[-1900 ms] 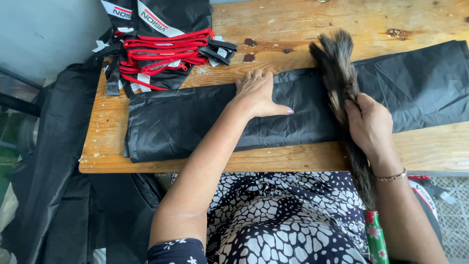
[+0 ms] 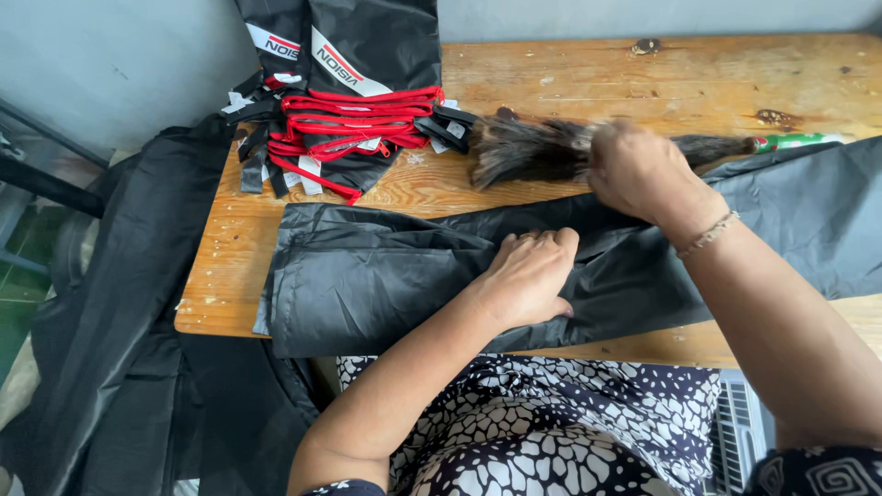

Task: The person uses a feather duster to wipe a black fabric item on a wooden table. They repeatedly fold the fabric, smooth it with their hands, and continue dusting the surface.

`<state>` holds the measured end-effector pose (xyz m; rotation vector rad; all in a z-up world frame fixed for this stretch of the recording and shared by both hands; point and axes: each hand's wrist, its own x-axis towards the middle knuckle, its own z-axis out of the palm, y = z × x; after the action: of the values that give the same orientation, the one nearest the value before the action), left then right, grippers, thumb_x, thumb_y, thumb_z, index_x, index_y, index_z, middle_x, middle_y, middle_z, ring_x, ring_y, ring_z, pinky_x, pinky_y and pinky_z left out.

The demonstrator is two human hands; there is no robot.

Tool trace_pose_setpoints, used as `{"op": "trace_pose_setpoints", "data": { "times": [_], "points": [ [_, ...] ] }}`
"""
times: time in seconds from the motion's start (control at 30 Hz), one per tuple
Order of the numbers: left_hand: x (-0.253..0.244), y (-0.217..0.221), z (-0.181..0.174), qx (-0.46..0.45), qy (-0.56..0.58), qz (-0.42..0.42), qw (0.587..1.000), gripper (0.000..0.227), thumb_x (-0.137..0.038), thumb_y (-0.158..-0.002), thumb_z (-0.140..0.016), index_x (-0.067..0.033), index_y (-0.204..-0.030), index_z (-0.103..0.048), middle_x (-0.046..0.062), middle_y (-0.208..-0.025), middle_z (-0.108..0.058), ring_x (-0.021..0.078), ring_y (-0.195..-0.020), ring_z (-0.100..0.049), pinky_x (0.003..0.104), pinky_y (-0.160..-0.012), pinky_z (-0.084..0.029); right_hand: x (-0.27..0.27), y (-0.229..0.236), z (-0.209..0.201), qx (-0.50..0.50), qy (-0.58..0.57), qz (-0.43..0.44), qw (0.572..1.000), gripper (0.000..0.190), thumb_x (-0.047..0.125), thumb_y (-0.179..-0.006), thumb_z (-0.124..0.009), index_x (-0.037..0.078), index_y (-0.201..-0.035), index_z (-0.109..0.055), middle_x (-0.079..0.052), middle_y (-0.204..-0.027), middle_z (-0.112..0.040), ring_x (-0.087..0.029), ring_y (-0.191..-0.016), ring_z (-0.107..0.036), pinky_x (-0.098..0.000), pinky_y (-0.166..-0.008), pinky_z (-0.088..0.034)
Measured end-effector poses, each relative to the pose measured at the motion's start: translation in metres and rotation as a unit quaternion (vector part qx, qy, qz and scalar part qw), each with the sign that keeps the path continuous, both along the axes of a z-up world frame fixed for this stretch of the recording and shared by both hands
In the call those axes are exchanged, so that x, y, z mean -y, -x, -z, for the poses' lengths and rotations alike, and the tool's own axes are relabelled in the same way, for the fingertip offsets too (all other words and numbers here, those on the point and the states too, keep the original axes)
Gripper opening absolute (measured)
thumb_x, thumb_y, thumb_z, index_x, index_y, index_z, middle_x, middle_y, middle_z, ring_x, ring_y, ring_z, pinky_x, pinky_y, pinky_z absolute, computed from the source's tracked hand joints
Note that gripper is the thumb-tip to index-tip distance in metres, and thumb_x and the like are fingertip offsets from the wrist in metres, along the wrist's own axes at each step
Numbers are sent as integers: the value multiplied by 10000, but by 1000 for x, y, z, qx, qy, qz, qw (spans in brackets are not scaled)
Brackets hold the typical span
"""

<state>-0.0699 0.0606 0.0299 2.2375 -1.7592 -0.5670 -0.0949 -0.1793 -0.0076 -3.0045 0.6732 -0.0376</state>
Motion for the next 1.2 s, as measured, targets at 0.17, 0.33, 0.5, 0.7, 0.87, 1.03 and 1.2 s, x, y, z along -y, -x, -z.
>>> {"op": "trace_pose_setpoints", "data": {
  "times": [0.17, 0.33, 0.5, 0.7, 0.87, 1.03, 1.2],
  "points": [
    [1, 14, 1, 61, 15, 8, 998, 599, -250, -754, -885, 6, -1151, -516, 232, -1123, -668, 463, -1152, -642, 607, -990, -472, -7, 19, -10, -194, -119, 10, 974, 470, 376, -844, -703, 208, -1282, -676, -130, -1337, -617, -428, -1286, -584, -579, -1018, -541],
    [0, 26, -1, 106, 29, 3, 994, 563, -196, -752, -880, 2, -1137, -520, 188, -1061, -674, 428, -1083, -671, 559, -943, -488, 8, 9, 4, -253, -68, 8, 965, 677, 388, -839, -734, 310, -1486, -551, -38, -1536, -454, -407, -1440, -436, -603, -1083, -518],
    [-8, 31, -12, 89, 37, 1, 995, 518, -150, -757, -867, 9, -1121, -534, 184, -1008, -693, 419, -1032, -696, 533, -913, -496, 15, 7, 1, -228, -59, 103, 966, 486, 381, -858, -780, 471, -1328, -694, -98, -1396, -593, -395, -1325, -583, -558, -1004, -561],
    [-15, 41, -15, 106, 143, -3, 984, 356, 158, -699, -580, -114, -928, -596, 63, -802, -715, 351, -813, -696, 483, -814, -476, 5, 58, -91, -61, 86, -37, 994, 458, 412, -773, -777, 274, -1208, -745, -49, -1204, -726, -352, -1072, -720, -523, -832, -597],
    [-8, 52, 3, 236, 188, -23, 953, 172, -12, -842, -610, -154, -917, -670, 70, -842, -691, 283, -758, -683, 444, -781, -489, 21, 73, -95, 106, 166, -48, 979, 305, 431, -852, -789, 257, -1101, -793, -70, -1055, -681, -371, -1065, -672, -481, -869, -555],
    [-14, 55, 15, 204, 81, -38, 975, 172, 10, -857, -622, -78, -981, -702, 165, -991, -656, 317, -861, -659, 478, -719, -558, 6, 69, -61, 248, 218, -88, 940, 191, 303, -904, -821, 156, -1023, -793, -116, -976, -542, -360, -968, -557, -462, -777, -539],
    [-26, 38, 17, 49, -54, -16, 997, 393, 117, -796, -593, 19, -1175, -631, 223, -1236, -507, 430, -1187, -514, 576, -996, -468, -37, 77, -59, 212, 156, -16, 965, 1035, 208, -912, -893, -16, -1682, -239, -371, -1625, -134, -599, -1458, -121, -759, -1152, -355]
  ]
}}
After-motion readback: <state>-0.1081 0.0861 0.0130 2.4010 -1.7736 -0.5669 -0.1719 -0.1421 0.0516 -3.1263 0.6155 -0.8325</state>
